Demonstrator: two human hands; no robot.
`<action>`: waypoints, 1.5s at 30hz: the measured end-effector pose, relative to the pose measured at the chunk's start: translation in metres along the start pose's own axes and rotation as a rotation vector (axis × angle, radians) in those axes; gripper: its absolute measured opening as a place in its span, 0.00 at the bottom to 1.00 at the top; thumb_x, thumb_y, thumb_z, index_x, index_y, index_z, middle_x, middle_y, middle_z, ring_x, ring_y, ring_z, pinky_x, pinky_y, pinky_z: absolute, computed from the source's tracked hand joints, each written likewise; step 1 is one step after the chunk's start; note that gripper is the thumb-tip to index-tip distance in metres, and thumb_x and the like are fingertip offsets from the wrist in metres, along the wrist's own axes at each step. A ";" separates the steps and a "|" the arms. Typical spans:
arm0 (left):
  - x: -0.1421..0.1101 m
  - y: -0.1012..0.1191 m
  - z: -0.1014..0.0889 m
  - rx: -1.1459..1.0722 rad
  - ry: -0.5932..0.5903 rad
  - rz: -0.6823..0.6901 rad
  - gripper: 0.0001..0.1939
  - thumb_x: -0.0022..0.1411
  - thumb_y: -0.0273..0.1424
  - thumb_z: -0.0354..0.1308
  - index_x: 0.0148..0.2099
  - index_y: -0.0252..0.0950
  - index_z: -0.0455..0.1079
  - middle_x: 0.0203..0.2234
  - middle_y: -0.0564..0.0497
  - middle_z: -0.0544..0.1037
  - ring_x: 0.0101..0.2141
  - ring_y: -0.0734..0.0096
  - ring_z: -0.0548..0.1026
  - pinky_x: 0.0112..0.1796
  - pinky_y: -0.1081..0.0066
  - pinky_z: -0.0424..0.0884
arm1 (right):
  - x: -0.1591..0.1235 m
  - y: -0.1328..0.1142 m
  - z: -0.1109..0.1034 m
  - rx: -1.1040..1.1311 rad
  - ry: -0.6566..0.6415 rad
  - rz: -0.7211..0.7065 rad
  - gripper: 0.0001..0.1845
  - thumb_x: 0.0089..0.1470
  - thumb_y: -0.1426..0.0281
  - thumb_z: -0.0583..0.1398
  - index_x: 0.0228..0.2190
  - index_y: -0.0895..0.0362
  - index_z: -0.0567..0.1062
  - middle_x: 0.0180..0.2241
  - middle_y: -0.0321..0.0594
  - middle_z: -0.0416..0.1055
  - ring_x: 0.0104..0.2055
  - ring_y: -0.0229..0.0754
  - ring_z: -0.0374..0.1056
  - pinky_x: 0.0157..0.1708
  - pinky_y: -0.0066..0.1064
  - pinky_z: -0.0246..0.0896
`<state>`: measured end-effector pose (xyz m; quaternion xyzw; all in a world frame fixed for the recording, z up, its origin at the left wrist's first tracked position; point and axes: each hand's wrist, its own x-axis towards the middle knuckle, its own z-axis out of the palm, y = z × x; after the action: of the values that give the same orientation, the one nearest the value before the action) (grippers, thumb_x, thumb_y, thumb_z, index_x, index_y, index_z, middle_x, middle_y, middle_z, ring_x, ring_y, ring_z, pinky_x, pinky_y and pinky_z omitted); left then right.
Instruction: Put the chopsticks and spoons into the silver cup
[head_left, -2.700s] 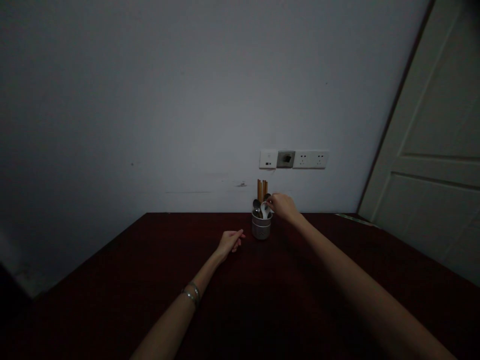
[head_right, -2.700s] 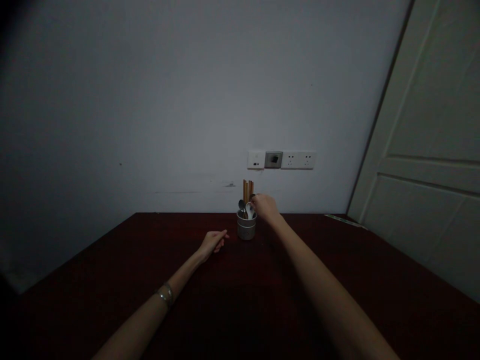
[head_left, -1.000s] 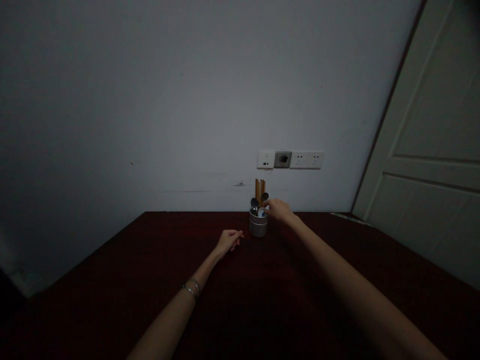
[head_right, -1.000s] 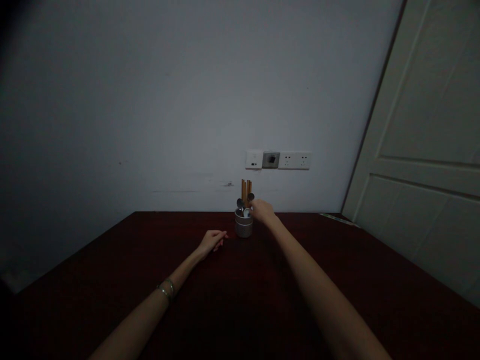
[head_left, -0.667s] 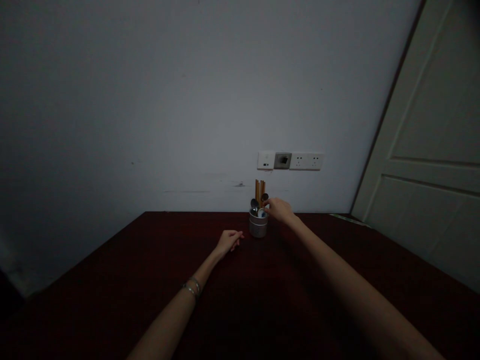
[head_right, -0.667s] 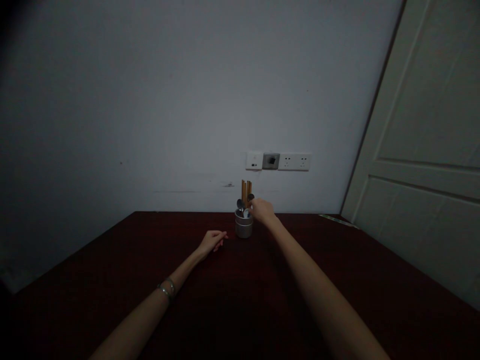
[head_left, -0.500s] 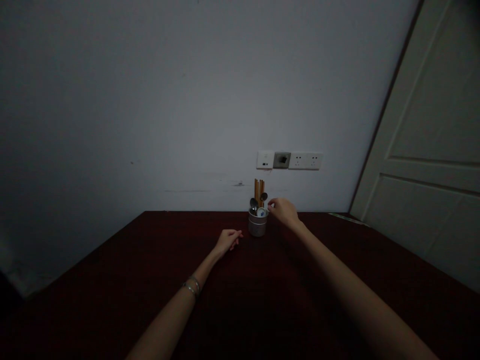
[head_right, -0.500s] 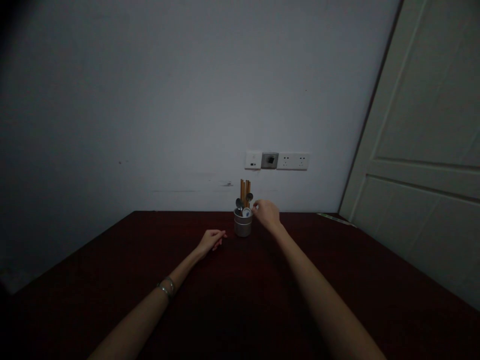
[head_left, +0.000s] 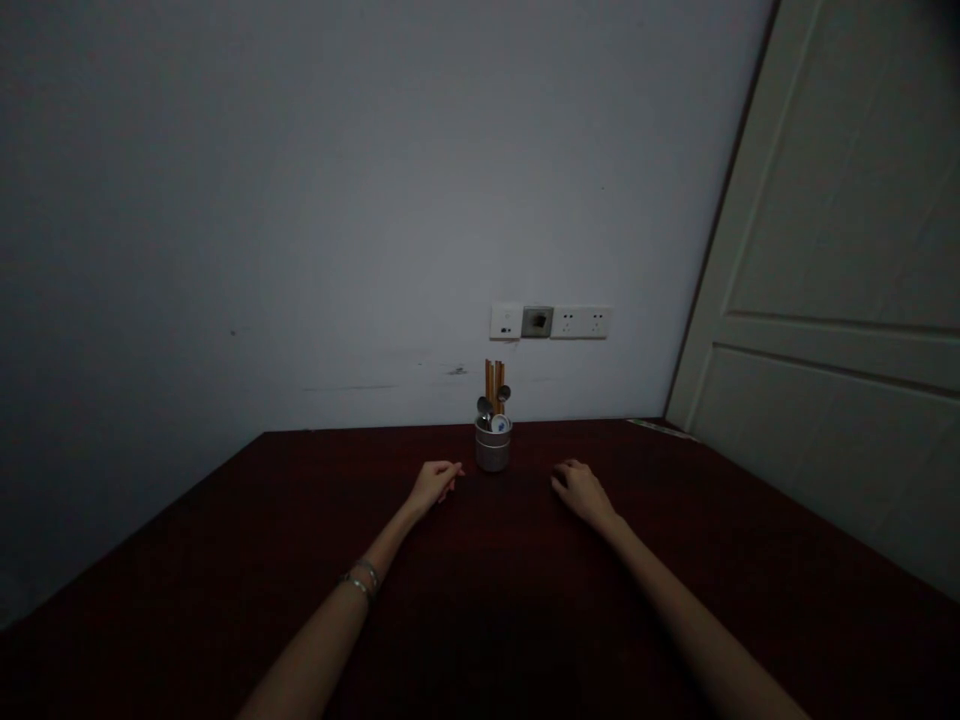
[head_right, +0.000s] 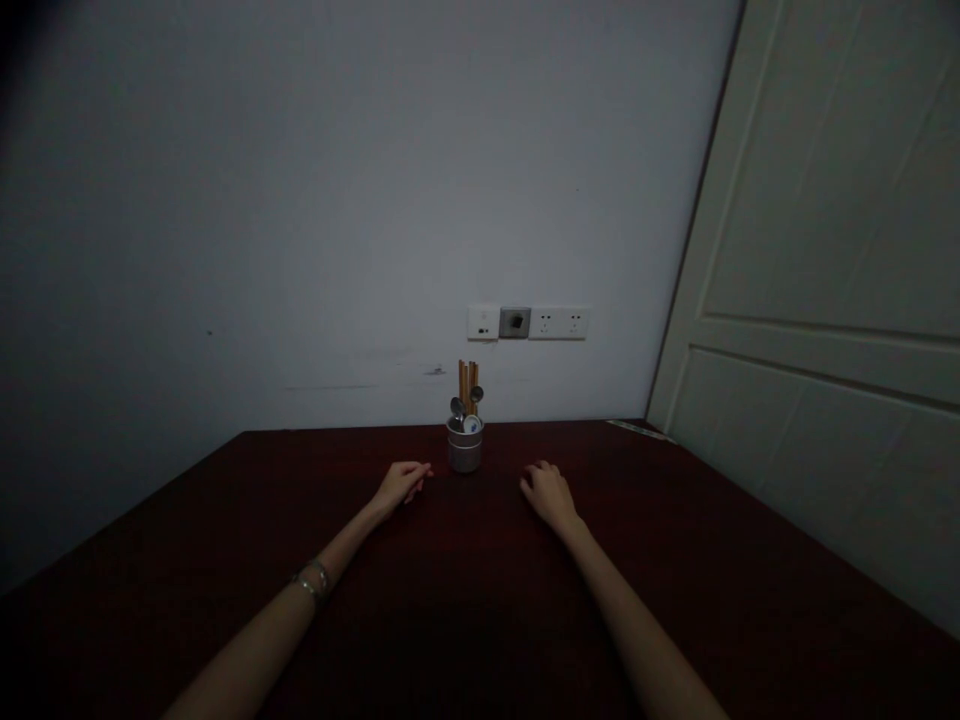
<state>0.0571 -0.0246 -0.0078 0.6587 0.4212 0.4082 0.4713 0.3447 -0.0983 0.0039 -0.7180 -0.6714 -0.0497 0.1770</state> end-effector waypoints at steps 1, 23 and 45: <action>0.000 0.000 0.000 0.004 0.004 0.000 0.20 0.53 0.45 0.52 0.30 0.30 0.69 0.12 0.59 0.61 0.10 0.84 0.54 0.12 0.79 0.48 | -0.003 0.003 0.005 -0.006 -0.002 0.007 0.21 0.54 0.65 0.50 0.45 0.60 0.72 0.48 0.50 0.67 0.49 0.45 0.62 0.47 0.31 0.54; 0.001 0.000 0.002 0.118 0.018 -0.013 0.19 0.54 0.43 0.51 0.30 0.30 0.69 0.13 0.58 0.62 0.10 0.84 0.56 0.12 0.79 0.48 | -0.009 0.010 0.015 0.000 0.042 0.014 0.22 0.55 0.66 0.48 0.47 0.61 0.71 0.50 0.49 0.65 0.53 0.47 0.58 0.51 0.35 0.51; -0.001 -0.003 0.002 0.205 0.014 0.015 0.18 0.55 0.41 0.49 0.29 0.31 0.70 0.13 0.58 0.63 0.11 0.83 0.56 0.13 0.78 0.49 | -0.010 0.010 0.017 0.009 0.045 0.001 0.22 0.55 0.66 0.48 0.47 0.62 0.71 0.51 0.50 0.65 0.54 0.48 0.58 0.52 0.36 0.51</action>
<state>0.0581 -0.0252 -0.0110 0.7037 0.4591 0.3708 0.3956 0.3510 -0.1023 -0.0165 -0.7161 -0.6671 -0.0626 0.1956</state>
